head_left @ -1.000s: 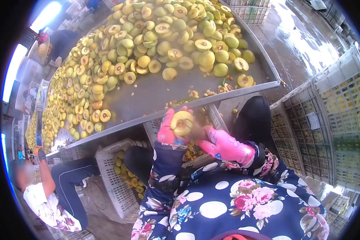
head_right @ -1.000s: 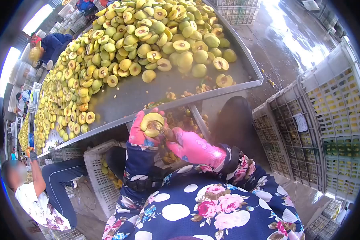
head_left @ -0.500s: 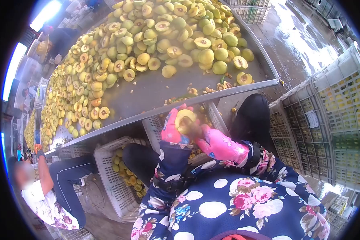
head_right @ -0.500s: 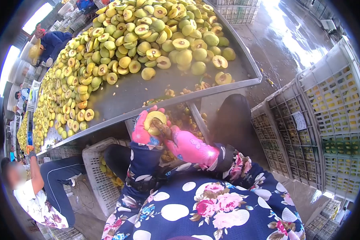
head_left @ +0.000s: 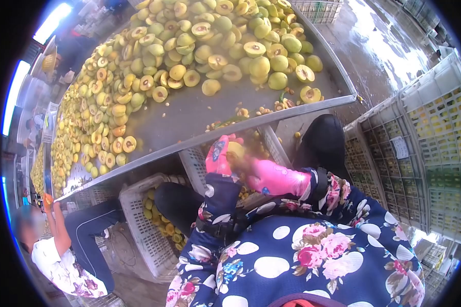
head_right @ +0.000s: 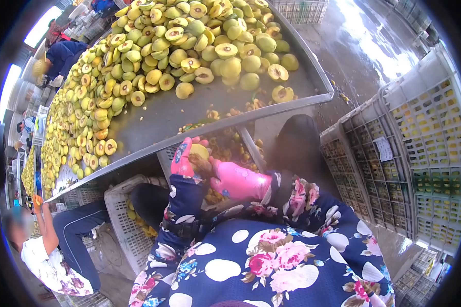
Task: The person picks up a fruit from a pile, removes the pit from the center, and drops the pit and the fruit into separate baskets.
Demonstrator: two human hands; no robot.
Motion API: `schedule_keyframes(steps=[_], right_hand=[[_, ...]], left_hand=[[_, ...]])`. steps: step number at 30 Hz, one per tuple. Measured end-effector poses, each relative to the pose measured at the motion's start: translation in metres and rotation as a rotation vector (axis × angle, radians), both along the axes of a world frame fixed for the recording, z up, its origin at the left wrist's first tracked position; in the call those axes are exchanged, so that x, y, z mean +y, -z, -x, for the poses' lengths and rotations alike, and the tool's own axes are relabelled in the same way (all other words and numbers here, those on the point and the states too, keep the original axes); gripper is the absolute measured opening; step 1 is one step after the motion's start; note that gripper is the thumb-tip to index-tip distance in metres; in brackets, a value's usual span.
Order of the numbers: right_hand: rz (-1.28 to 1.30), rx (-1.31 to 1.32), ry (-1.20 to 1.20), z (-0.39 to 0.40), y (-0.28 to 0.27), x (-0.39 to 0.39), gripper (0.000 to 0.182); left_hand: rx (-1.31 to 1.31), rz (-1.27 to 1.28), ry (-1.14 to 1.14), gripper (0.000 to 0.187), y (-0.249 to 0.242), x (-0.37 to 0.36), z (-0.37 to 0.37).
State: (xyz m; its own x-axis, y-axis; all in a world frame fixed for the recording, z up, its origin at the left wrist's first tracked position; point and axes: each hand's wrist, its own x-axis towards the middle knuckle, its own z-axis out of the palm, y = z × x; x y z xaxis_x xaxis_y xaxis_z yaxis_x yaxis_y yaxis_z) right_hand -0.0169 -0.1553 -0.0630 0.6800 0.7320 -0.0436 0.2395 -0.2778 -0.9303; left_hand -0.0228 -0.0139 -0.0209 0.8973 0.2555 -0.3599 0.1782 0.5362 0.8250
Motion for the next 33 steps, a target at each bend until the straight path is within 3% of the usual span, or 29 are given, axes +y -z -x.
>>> schedule_keyframes(steps=[2, 4, 7, 10, 13, 16, 29, 33], right_hand=[[-0.078, 0.291, -0.004, -0.001, -0.012, 0.002, 0.036], [-0.119, 0.816, -0.065, -0.003, -0.036, -0.007, 0.023], [-0.198, 1.059, -0.089, -0.004, -0.065, -0.01, 0.015], [-0.499, 1.333, -0.171, 0.003, -0.051, -0.008, 0.014], [-0.493, 1.393, -0.175, 0.003, -0.05, -0.009, 0.014], [-0.472, 1.351, -0.084, 0.005, -0.053, -0.008, 0.016], [-0.444, 1.308, -0.137, 0.007, -0.053, 0.0, 0.02], [-0.335, 1.192, -0.16, 0.003, -0.058, 0.004, 0.02]], left_hand=[[-0.009, -0.026, 0.001, 0.03, -0.001, -0.001, 0.001], [-0.03, -0.006, -0.014, 0.032, 0.005, -0.002, 0.003], [-0.1, 0.045, -0.053, 0.034, 0.009, -0.004, 0.003], [-0.063, 0.204, -0.163, 0.027, -0.004, -0.011, 0.001], [-0.049, 0.323, -0.086, 0.032, 0.008, -0.005, 0.001], [-0.058, 0.261, -0.025, 0.037, 0.009, -0.002, 0.003], [0.017, 0.289, -0.204, 0.04, -0.011, 0.002, 0.01], [0.002, 0.183, -0.091, 0.036, -0.01, 0.012, 0.012]])
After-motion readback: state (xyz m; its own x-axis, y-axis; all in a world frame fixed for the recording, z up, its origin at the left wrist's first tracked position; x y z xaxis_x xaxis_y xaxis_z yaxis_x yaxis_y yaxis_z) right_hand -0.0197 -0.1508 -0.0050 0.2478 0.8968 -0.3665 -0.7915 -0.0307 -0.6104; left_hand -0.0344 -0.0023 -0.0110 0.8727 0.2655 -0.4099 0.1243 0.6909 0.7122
